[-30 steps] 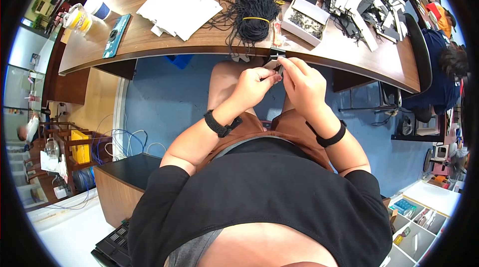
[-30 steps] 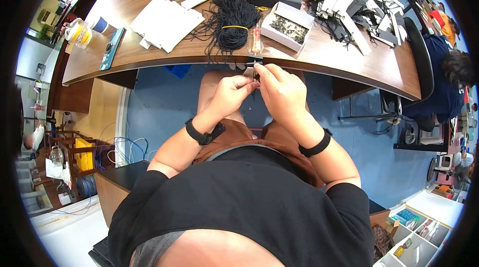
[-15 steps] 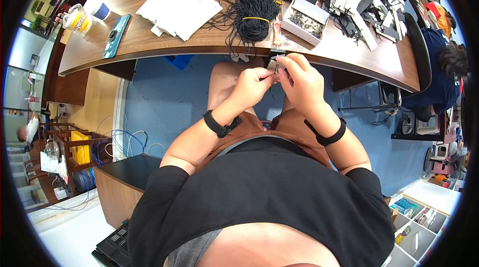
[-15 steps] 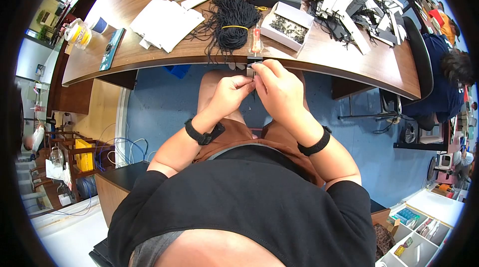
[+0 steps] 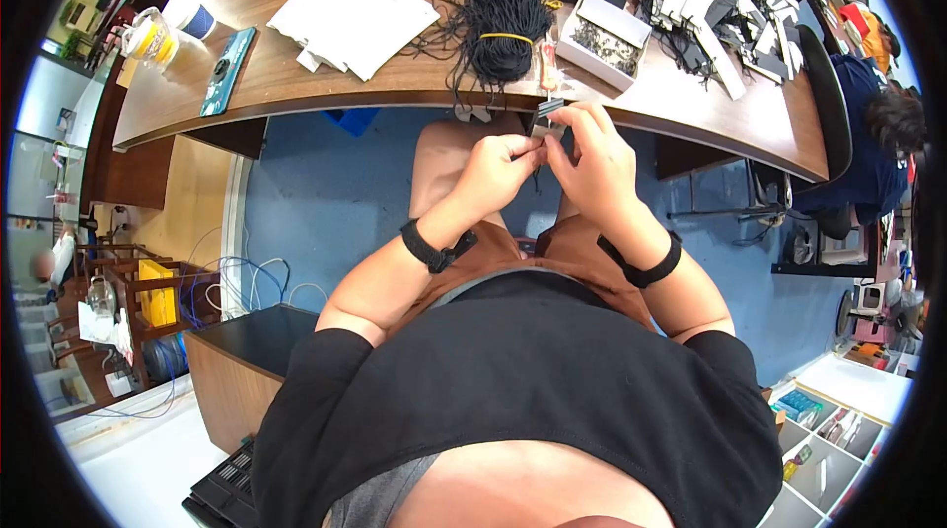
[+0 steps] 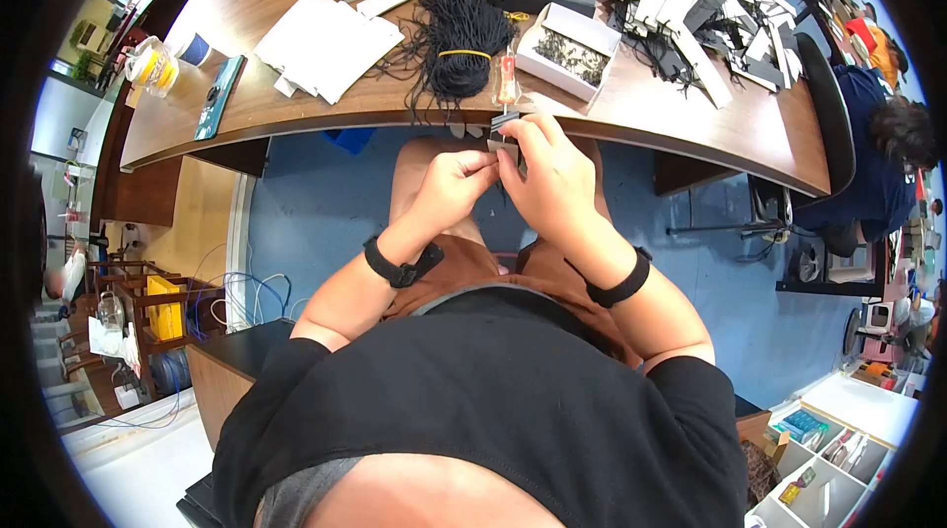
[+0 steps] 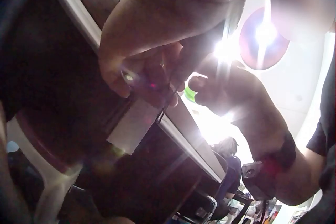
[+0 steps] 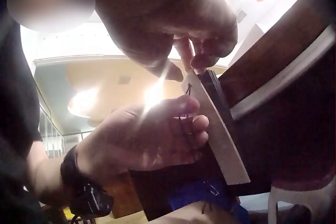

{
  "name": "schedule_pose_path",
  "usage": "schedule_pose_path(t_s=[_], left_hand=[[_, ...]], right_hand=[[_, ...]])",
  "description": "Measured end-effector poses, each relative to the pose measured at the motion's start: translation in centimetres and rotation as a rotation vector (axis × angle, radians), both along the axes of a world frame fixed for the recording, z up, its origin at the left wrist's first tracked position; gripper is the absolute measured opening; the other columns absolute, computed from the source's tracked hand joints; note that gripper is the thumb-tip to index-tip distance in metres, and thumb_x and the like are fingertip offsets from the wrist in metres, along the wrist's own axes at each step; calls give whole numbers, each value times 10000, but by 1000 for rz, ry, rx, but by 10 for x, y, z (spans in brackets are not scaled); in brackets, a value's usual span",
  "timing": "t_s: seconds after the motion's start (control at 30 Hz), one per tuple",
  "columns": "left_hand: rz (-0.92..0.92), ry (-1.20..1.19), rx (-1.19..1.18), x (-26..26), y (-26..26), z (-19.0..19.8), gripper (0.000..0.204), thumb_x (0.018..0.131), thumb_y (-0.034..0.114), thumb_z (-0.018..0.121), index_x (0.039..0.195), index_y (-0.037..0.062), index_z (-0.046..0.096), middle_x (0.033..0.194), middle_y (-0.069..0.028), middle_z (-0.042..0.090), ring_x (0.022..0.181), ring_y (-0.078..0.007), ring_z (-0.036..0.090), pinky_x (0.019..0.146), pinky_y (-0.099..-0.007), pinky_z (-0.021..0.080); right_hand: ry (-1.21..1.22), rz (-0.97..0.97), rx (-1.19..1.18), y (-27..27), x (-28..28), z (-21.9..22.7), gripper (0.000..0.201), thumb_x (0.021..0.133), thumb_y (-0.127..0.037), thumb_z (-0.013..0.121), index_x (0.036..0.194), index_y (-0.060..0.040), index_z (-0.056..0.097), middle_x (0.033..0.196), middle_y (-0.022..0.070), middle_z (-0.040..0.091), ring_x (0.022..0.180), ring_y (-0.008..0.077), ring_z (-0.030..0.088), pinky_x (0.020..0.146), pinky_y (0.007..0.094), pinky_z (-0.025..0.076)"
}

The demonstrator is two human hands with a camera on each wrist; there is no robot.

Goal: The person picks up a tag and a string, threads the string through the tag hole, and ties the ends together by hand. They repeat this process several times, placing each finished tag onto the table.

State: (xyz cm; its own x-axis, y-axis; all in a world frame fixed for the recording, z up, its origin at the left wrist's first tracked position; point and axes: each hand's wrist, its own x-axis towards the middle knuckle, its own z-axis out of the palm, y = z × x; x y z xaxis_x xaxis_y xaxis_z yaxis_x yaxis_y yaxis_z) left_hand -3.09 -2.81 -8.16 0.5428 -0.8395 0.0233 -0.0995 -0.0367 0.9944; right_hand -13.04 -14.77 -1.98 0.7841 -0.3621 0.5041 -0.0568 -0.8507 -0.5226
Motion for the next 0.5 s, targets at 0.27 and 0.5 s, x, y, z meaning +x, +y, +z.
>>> schedule_pose_path(t_s=[0.27, 0.5], left_hand=[[-33, 32, -9, 5, -3, 7, 181, 891, 84, 578, 984, -50, 658, 851, -26, 668, 782, -52, 552, 685, -208, 456], [-61, -27, -39, 9, 0, 0, 193, 859, 105, 582, 936, -53, 663, 807, -98, 687, 743, -100, 601, 674, -255, 474]], right_hand=[[-23, 10, -105, -3, -2, 5, 187, 741, -66, 669, 915, -75, 602, 883, 54, 568, 671, 231, 603, 587, 314, 492], [142, -39, 95, -12, 2, 3, 164, 735, -101, 688, 868, -90, 593, 850, 36, 584, 713, 209, 611, 609, 307, 490]])
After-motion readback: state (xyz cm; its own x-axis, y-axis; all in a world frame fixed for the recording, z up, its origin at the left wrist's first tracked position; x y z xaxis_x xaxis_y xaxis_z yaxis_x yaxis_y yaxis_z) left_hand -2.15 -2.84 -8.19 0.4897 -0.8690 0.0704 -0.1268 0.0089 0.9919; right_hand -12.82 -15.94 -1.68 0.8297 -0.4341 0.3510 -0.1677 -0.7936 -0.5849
